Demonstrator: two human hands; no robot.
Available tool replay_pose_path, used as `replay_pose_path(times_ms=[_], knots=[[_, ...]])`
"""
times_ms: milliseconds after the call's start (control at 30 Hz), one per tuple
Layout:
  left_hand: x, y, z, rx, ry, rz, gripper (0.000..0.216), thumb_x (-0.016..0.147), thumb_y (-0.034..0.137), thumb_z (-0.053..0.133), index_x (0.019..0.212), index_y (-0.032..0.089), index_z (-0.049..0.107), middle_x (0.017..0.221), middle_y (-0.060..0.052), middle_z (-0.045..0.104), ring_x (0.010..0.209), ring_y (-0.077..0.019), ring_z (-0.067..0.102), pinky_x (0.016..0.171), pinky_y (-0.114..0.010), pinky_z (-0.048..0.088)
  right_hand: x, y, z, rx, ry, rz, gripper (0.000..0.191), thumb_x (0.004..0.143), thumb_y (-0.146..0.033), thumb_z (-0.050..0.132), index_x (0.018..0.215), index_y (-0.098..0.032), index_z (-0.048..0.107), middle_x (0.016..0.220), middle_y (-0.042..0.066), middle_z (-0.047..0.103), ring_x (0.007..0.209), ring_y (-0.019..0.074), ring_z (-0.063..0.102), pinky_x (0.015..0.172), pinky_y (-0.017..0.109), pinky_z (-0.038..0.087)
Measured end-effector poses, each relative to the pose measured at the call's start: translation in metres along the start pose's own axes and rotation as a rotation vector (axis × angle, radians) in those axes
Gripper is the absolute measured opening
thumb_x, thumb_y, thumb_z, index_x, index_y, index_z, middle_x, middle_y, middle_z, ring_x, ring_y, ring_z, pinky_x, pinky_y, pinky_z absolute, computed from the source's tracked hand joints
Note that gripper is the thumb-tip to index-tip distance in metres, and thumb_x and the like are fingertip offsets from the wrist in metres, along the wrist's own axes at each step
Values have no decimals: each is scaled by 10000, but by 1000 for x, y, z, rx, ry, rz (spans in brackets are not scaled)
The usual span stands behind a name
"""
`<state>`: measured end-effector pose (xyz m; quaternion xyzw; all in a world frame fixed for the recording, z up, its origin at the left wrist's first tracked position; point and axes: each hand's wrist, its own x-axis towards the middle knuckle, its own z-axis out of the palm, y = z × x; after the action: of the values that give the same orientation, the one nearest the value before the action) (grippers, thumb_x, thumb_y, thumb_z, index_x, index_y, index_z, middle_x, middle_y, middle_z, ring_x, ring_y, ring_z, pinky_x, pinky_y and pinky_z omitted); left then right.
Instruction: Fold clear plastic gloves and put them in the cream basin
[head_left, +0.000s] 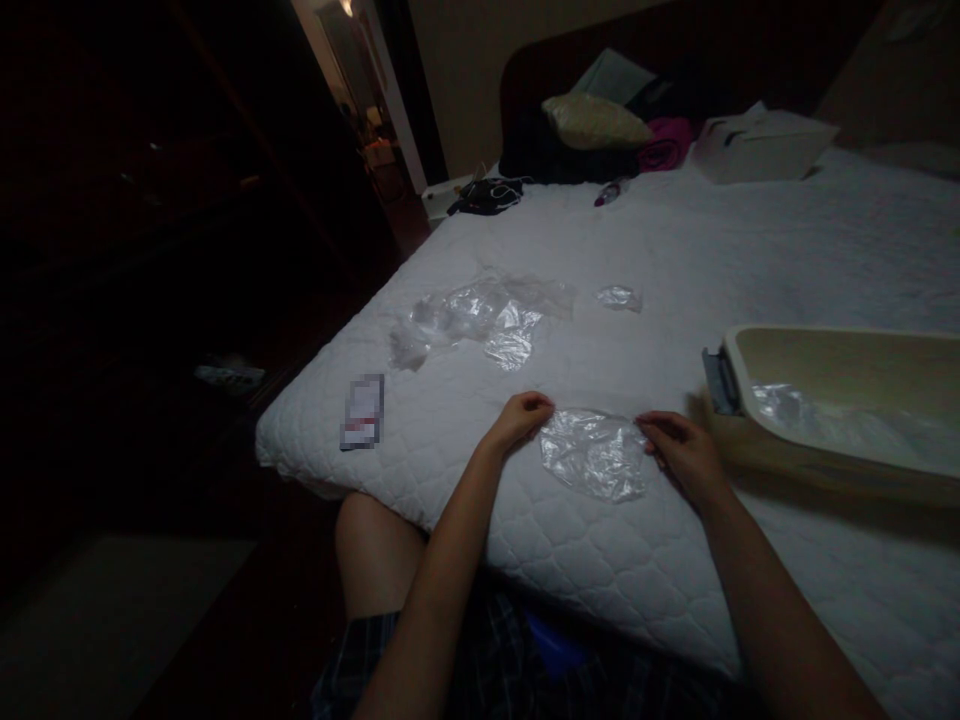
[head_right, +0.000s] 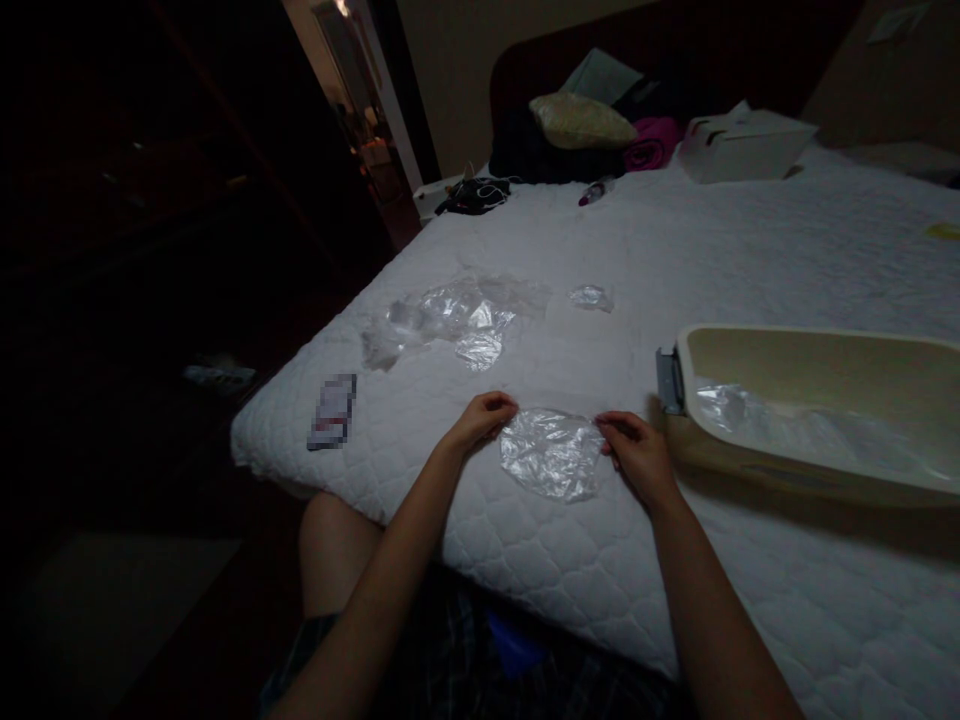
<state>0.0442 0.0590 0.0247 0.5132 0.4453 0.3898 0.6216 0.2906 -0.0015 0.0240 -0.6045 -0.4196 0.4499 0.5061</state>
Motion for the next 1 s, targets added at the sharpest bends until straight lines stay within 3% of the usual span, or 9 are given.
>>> replay_pose_path(times_ms=[200, 333, 667, 800, 933, 1000], knots=[[-1, 0, -1, -32, -4, 17, 219, 674, 301, 640, 804, 134, 585, 528, 66, 470, 363, -31, 374, 358, -173, 242, 2, 3, -1, 15, 11, -24, 333, 614, -414, 718, 834, -176, 642, 797, 51, 646, 534, 97, 551, 368, 173, 381], [-2, -1, -1, -60, 4, 9, 242, 666, 322, 656, 810, 143, 580, 531, 68, 474, 363, -29, 377, 354, -168, 235, 5, 7, -2, 25, 23, -28, 339, 596, -420, 727, 821, -177, 654, 763, 55, 653, 600, 134, 594, 411, 193, 440], [-5, 3, 0, -98, 35, -35, 187, 689, 310, 582, 800, 160, 575, 491, 73, 447, 340, -39, 379, 347, -170, 217, 1, 2, -4, 60, -6, -70, 245, 614, -343, 689, 811, -198, 678, 840, 51, 647, 629, 133, 584, 426, 204, 446], [-7, 3, 2, -113, 49, -24, 234, 708, 369, 582, 781, 147, 573, 579, 51, 475, 373, -31, 384, 365, -174, 234, 0, 0, -2, 69, -13, -58, 253, 657, -403, 650, 794, -190, 661, 823, 52, 633, 649, 137, 576, 425, 200, 432], [-8, -1, 3, -68, 56, 43, 340, 597, 271, 714, 887, 155, 579, 749, 36, 505, 482, -18, 413, 443, -163, 296, 0, 2, 1, -30, 28, -47, 345, 638, -442, 685, 863, -188, 625, 680, 17, 600, 536, 113, 521, 406, 204, 400], [-9, -4, 2, -12, 45, 78, 410, 585, 223, 717, 968, 165, 583, 834, 22, 512, 504, -6, 386, 457, -156, 290, 0, 4, 1, -82, 14, -72, 399, 640, -425, 691, 948, -186, 610, 707, 21, 608, 526, 109, 513, 428, 216, 410]])
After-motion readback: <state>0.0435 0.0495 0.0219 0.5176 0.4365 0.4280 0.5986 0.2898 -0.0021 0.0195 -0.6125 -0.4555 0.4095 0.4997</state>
